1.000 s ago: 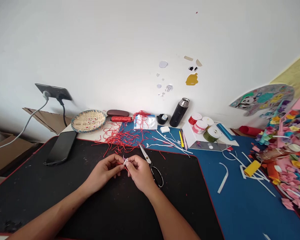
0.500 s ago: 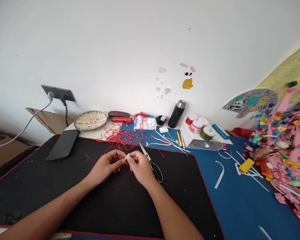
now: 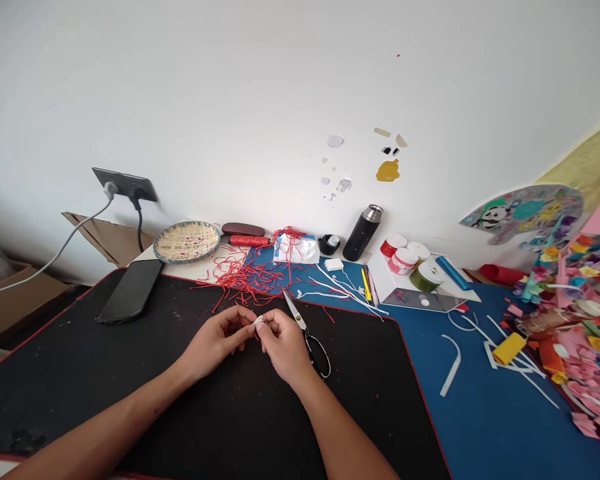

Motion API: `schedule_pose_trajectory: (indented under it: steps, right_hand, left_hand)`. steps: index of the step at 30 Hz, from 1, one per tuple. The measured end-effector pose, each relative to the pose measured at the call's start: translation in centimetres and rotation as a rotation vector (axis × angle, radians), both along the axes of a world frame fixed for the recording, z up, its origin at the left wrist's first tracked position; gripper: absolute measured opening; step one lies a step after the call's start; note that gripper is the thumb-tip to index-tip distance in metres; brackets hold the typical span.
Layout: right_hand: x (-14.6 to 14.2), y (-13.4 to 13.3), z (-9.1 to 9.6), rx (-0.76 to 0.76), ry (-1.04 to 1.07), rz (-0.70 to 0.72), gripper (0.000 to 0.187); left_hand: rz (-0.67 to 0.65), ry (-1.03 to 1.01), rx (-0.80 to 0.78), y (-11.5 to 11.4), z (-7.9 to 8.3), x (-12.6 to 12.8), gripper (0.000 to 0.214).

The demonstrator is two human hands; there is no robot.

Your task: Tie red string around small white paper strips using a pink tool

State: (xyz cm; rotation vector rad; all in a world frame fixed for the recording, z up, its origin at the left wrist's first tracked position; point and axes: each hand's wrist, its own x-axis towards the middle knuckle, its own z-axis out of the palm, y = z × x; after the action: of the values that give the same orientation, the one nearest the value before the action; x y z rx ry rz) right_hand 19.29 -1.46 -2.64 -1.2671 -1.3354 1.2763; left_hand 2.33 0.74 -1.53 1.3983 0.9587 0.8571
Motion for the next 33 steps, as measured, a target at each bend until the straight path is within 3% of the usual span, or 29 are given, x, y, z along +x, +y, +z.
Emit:
schedule_pose_trajectory:
  steps: [12, 18, 24, 33]
  right_hand:
    - [0.2, -0.2, 0.5, -0.04, 0.093, -0.012, 0.038]
    - [0.2, -0.4, 0.3, -0.056, 0.07, 0.01, 0.035]
    - [0.3, -0.3, 0.3, -0.074, 0.049, 0.019, 0.035]
    - [0.3, -0.4, 0.9, -0.068, -0.011, 0.02, 0.026]
  left_hand:
    - [0.01, 0.084, 0.101, -0.5, -0.4, -0.4, 0.02]
    - [-0.05, 0.066, 0.021, -0.5, 0.0, -0.5, 0.024]
    - [0.003, 0.075, -0.01, -0.5, 0.1, -0.5, 0.022]
    - [-0.03, 0.006, -0.114, -0.3, 0.5, -0.5, 0.026]
